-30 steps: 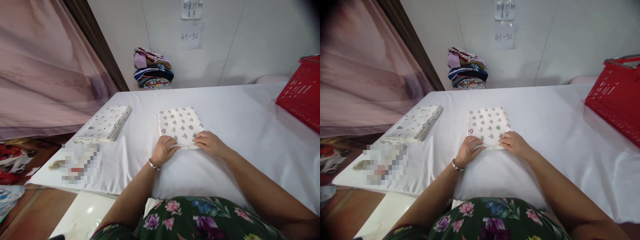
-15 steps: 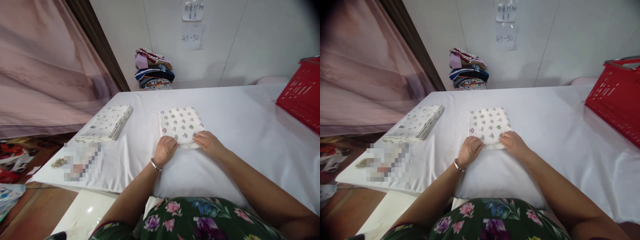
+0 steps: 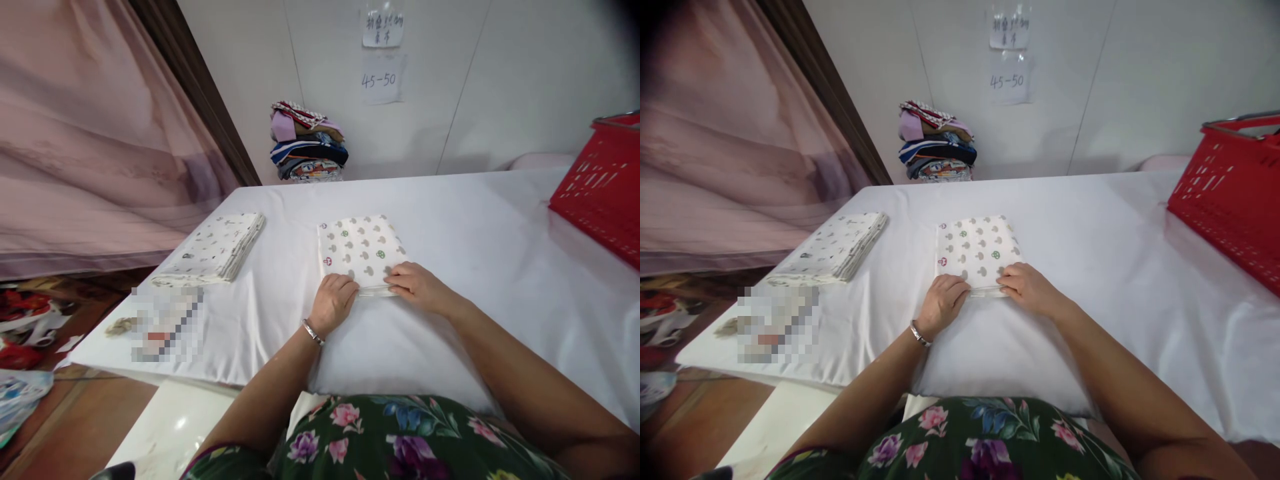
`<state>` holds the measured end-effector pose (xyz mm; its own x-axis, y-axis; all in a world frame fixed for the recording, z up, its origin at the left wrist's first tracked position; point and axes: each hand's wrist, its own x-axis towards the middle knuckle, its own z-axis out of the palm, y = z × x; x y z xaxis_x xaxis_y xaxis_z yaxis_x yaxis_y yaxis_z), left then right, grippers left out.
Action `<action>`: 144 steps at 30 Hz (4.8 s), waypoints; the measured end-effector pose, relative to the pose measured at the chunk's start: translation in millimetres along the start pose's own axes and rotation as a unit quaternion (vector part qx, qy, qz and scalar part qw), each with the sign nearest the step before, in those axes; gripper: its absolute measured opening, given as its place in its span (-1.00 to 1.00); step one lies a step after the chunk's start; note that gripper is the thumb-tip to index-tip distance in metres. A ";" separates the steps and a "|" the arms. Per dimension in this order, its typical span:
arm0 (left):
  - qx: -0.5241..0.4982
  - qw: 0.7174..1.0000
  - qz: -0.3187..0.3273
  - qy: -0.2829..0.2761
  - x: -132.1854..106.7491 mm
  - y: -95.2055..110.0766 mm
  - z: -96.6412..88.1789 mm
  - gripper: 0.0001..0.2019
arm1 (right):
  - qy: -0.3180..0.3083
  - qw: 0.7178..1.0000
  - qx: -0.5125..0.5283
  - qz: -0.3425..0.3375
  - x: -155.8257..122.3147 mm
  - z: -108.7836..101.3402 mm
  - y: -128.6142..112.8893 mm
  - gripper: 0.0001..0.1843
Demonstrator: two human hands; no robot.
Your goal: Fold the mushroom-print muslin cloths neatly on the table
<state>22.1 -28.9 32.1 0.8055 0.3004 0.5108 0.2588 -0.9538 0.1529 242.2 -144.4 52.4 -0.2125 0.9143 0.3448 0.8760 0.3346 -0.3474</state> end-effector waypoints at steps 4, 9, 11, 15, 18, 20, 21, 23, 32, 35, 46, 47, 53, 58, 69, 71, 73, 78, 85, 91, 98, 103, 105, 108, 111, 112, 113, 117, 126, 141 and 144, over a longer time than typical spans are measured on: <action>0.005 1.000 -0.003 -0.006 0.4 1.6 0.3 -0.83 | 0.008 1.000 -0.013 -0.005 0.1 2.9 1.0 -0.73; 0.014 1.000 0.000 -0.008 1.5 5.3 1.4 -0.85 | 0.029 0.998 -0.055 0.000 0.9 8.7 -1.0 -0.69; 0.028 1.000 -0.011 -0.003 2.5 7.6 3.2 -0.83 | 0.039 0.997 -0.060 0.002 1.1 9.3 -2.8 -0.69; 0.058 0.998 -0.039 -0.006 4.8 11.9 6.5 -0.79 | 0.065 0.997 -0.043 0.010 0.2 10.2 -3.6 -0.70; 0.061 0.997 -0.046 -0.016 5.6 13.4 6.4 -0.81 | 0.083 0.996 -0.018 0.015 -1.2 12.7 -0.5 -0.73; 0.060 0.997 -0.045 -0.015 5.6 13.3 5.1 -0.84 | 0.082 0.996 -0.013 0.013 -2.1 14.3 1.5 -0.73; 0.059 0.997 -0.043 -0.014 5.4 12.9 4.2 -0.86 | 0.079 0.997 -0.014 0.010 -2.5 14.6 2.0 -0.73; 0.057 0.998 -0.035 -0.009 5.0 12.0 2.4 -0.86 | 0.075 0.997 -0.015 0.002 -2.9 13.7 1.5 -0.72; 0.060 0.998 0.023 -0.025 2.2 10.8 1.9 -0.83 | 0.020 1.000 -0.018 -0.014 -2.2 3.2 -5.0 -0.73; 0.055 0.998 0.014 -0.033 1.2 11.2 1.6 -0.84 | -0.005 1.000 -0.010 -0.013 -3.6 2.4 -3.1 -0.81; 0.028 0.999 -0.011 -0.014 0.7 11.3 2.1 -0.79 | -0.007 1.000 0.026 0.013 -5.4 -0.4 -2.1 -0.77; 0.028 0.999 -0.011 -0.014 0.7 11.4 2.4 -0.79 | -0.010 1.000 0.021 0.009 -5.2 -0.6 -2.3 -0.78; 0.037 0.999 -0.013 -0.014 0.9 11.7 3.6 -0.75 | 0.024 1.000 -0.018 -0.001 -4.0 6.3 -2.0 -0.76; 0.061 0.998 -0.016 -0.006 2.2 11.1 1.9 -0.85 | 0.062 0.998 -0.029 -0.004 -3.1 12.8 -4.4 -0.75; 0.060 0.998 0.004 -0.031 -2.9 10.0 4.4 -0.82 | 0.002 1.000 -0.024 -0.017 -1.6 6.6 -6.5 -0.79; 0.054 0.998 0.003 -0.027 -4.0 10.7 2.9 -0.84 | 0.000 0.999 -0.030 -0.017 -1.4 5.4 -8.2 -0.79; 0.052 0.998 0.001 -0.023 -4.9 12.2 1.0 -0.84 | -0.002 0.999 -0.033 -0.018 -1.5 4.0 -10.6 -0.78; 0.053 0.998 -0.010 -0.022 -6.0 15.9 -0.4 -0.76 | 0.002 0.999 -0.044 -0.020 -2.7 5.1 -13.1 -0.70; 0.076 0.997 -0.001 -0.028 -5.7 11.5 -1.9 -0.85 | 0.045 0.996 -0.075 -0.022 -4.3 17.0 -10.6 -0.73; 0.036 0.999 0.003 -0.031 -7.6 9.6 -4.5 -0.88 | 0.019 0.996 -0.080 -0.032 -5.0 18.9 -11.3 -0.75; -0.128 0.946 -0.269 0.130 -20.5 -16.1 -30.9 -0.85 | 0.018 0.998 -0.055 -0.011 -8.4 19.0 -10.1 -0.73; -0.260 0.830 -0.488 0.075 -35.0 -27.1 -37.4 -0.71 | 0.020 0.997 -0.073 -0.011 -6.6 18.5 -15.4 -0.65; -0.285 0.818 -0.498 0.048 -35.5 -23.6 -35.8 -0.66 | 0.020 0.996 -0.082 -0.018 -5.4 19.4 -17.4 -0.64; -0.267 0.833 -0.484 0.028 -30.9 -14.9 -33.3 -0.64 | 0.019 0.995 -0.095 -0.024 -4.9 21.5 -18.1 -0.63; -0.225 0.847 -0.482 0.004 -25.3 -8.5 -32.1 -0.65 | 0.016 0.994 -0.106 -0.022 -5.4 23.1 -17.2 -0.64; -0.217 0.848 -0.484 -0.003 -23.8 -7.6 -32.0 -0.67 | 0.014 0.994 -0.107 -0.022 -5.6 23.4 -17.0 -0.64; -0.214 0.849 -0.484 -0.006 -22.5 -7.3 -32.1 -0.69 | 0.013 0.994 -0.107 -0.022 -5.7 23.6 -16.8 -0.64; -0.231 0.848 -0.477 0.031 -20.8 -9.7 -33.8 -0.77 | 0.012 0.994 -0.106 -0.024 -5.7 24.6 -16.6 -0.64; -0.221 0.827 -0.517 0.005 -27.4 -14.3 -34.2 -0.84 | 0.032 0.992 -0.114 -0.040 -6.4 30.5 -13.3 -0.66; -0.341 0.777 -0.525 -0.062 -23.3 -39.2 -32.5 -0.69 | -0.018 0.989 0.051 0.139 -2.9 4.5 0.8 -0.69; -0.345 0.771 -0.531 -0.065 -14.4 -42.7 -33.2 -0.61 | 0.053 0.951 0.066 0.299 12.7 -1.4 29.7 -0.55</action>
<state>-18.2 7.2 46.3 0.3933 0.8709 -0.2947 0.5009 0.0658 0.8630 266.2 -123.2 47.6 0.3564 0.9245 0.1353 0.7639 -0.2049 -0.6119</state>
